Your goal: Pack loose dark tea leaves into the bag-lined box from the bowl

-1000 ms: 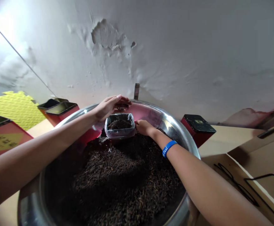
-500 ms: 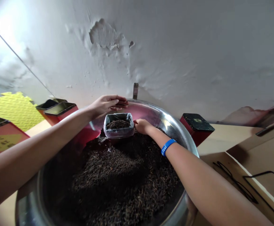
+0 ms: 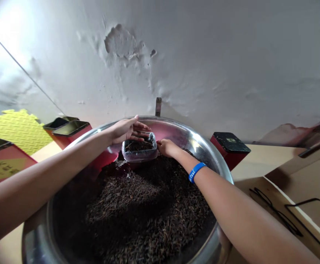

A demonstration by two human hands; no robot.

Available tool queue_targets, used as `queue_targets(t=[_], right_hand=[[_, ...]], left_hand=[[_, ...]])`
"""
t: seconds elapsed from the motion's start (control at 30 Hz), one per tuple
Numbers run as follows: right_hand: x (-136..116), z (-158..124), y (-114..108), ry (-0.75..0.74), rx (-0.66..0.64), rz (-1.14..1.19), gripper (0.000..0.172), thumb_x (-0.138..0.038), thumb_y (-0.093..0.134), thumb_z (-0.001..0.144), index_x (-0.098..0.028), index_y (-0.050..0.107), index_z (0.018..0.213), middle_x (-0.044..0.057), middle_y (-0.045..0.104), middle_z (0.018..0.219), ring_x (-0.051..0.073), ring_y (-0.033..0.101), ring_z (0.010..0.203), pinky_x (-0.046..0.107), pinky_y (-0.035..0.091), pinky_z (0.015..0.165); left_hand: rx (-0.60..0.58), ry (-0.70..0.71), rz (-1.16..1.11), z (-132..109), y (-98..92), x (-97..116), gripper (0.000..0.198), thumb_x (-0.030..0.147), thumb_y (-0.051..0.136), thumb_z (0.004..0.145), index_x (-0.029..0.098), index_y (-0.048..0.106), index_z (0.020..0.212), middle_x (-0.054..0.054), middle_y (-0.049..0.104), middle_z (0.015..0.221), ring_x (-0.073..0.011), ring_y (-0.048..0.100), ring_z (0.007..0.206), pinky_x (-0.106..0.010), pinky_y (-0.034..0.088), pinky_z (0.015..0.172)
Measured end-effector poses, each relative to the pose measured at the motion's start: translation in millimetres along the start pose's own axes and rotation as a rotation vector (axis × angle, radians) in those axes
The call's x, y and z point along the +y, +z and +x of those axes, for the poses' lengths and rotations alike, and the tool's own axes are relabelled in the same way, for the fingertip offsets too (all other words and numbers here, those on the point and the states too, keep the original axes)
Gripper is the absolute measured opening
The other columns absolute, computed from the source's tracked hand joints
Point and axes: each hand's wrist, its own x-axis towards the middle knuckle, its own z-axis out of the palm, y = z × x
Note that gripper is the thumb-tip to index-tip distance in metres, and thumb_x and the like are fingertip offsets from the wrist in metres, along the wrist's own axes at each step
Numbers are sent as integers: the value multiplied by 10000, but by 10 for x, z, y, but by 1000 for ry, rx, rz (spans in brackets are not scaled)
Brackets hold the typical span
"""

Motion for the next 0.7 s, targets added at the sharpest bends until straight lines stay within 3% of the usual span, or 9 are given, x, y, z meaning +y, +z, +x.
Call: queue_targets(t=[0.17, 0.33, 0.47, 0.57, 0.7], right_hand=[[13, -16, -31, 24, -10, 69, 294, -267, 430, 807, -167, 617, 1011, 57, 644, 948, 163, 578, 823, 208, 407, 716], [134, -10, -138, -32, 1, -38, 300, -259, 410, 814, -172, 619, 1010, 71, 616, 1024, 194, 561, 898, 238, 402, 757], [323, 43, -135, 85, -59, -202, 350, -267, 433, 808, -141, 569, 1104, 123, 545, 1141, 241, 516, 1011, 286, 375, 838], [473, 88, -42, 212, -134, -301, 434, -321, 460, 796, -105, 516, 1168, 170, 502, 1181, 286, 476, 1066, 354, 355, 877], [604, 122, 116, 237, -166, -362, 518, -404, 498, 765, -54, 531, 1146, 215, 535, 1115, 338, 496, 1029, 388, 384, 842]], left_hand=[[11, 23, 120, -9, -13, 17, 334, 388, 458, 793, 146, 604, 969, -131, 636, 896, -220, 599, 806, -339, 465, 693], [-5, 276, 639, -9, -49, 17, 207, 245, 577, 687, 186, 656, 869, -77, 631, 916, -194, 563, 893, -285, 416, 783], [-76, 416, 909, 9, -162, -66, 449, 187, 667, 541, 233, 619, 985, -60, 557, 1115, -223, 406, 1131, -303, 306, 925], [-86, 378, 950, 37, -260, -172, 659, 238, 684, 519, 246, 509, 1155, -88, 460, 1244, -258, 309, 1205, -370, 240, 968], [-103, 292, 1137, 73, -307, -252, 761, 411, 648, 583, 270, 364, 1274, -73, 386, 1312, -268, 341, 1180, -386, 225, 971]])
